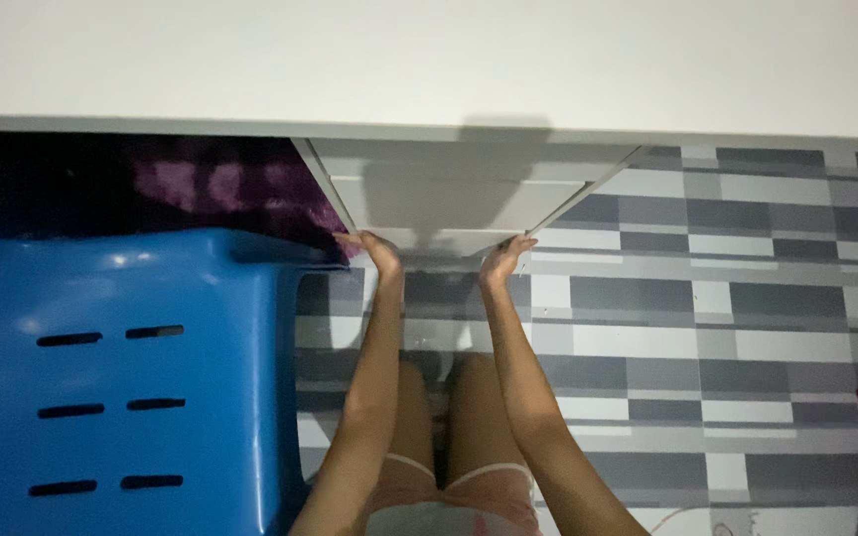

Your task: The person sits on the floor and organizes various electronic accessories from a blue plastic stool into a white drawer. They place a green polka-dotted bag, a yellow box, a white plastic case, a coiled white cable, and a black power adapter into the drawer, then close it.

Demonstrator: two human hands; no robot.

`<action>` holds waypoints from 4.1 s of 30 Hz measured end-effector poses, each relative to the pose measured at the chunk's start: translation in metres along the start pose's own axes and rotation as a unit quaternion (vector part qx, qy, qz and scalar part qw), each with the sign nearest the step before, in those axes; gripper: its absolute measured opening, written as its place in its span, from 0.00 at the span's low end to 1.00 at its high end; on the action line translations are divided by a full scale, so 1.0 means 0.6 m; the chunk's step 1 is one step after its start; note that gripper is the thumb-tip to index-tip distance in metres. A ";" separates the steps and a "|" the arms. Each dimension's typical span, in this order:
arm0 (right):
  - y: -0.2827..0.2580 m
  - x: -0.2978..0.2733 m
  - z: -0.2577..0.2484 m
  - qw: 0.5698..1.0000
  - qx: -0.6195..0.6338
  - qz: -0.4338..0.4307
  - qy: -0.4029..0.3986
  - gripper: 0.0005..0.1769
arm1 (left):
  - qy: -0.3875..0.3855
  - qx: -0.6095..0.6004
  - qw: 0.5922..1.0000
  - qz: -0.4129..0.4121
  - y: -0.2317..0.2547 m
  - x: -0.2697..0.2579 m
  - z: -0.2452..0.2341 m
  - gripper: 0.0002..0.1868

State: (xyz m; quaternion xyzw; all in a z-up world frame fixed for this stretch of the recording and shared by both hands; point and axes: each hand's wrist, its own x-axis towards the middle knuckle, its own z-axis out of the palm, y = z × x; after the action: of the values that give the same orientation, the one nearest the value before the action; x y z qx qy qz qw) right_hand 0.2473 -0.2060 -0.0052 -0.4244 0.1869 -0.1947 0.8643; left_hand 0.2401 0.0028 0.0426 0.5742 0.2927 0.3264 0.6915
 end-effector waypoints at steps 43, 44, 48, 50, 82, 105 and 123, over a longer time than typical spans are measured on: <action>-0.387 -0.141 0.172 0.664 -0.599 -0.406 -0.190 0.65 | -0.171 0.398 0.794 0.426 0.368 -0.064 -0.034 0.52; -0.396 -0.149 0.172 0.656 -0.604 -0.408 -0.196 0.66 | -0.182 0.405 0.793 0.417 0.380 -0.073 -0.042 0.52; -0.449 -0.208 0.171 0.700 -0.582 -0.353 -0.217 0.59 | -0.214 0.418 0.793 0.388 0.453 -0.108 -0.071 0.50; -0.466 -0.231 0.160 0.737 -0.545 -0.334 -0.221 0.50 | -0.232 0.358 0.826 0.368 0.480 -0.141 -0.099 0.43; -0.219 -0.623 -0.292 0.788 -0.552 0.025 -0.272 0.21 | -0.399 0.462 0.761 0.221 0.108 -0.498 -0.605 0.23; -0.412 -0.534 -0.075 0.670 -0.632 -0.274 -0.279 0.63 | -0.354 0.437 0.756 0.336 0.391 -0.384 -0.389 0.54; -0.425 -0.557 -0.062 0.697 -0.614 -0.227 -0.294 0.63 | -0.369 0.438 0.768 0.288 0.388 -0.401 -0.397 0.53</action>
State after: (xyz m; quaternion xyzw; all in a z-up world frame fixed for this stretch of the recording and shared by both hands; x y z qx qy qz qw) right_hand -0.1016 -0.2092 0.2319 -0.9257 -0.1003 -0.0927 0.3527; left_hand -0.1206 -0.0136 0.2387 0.9482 -0.0522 0.1097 0.2936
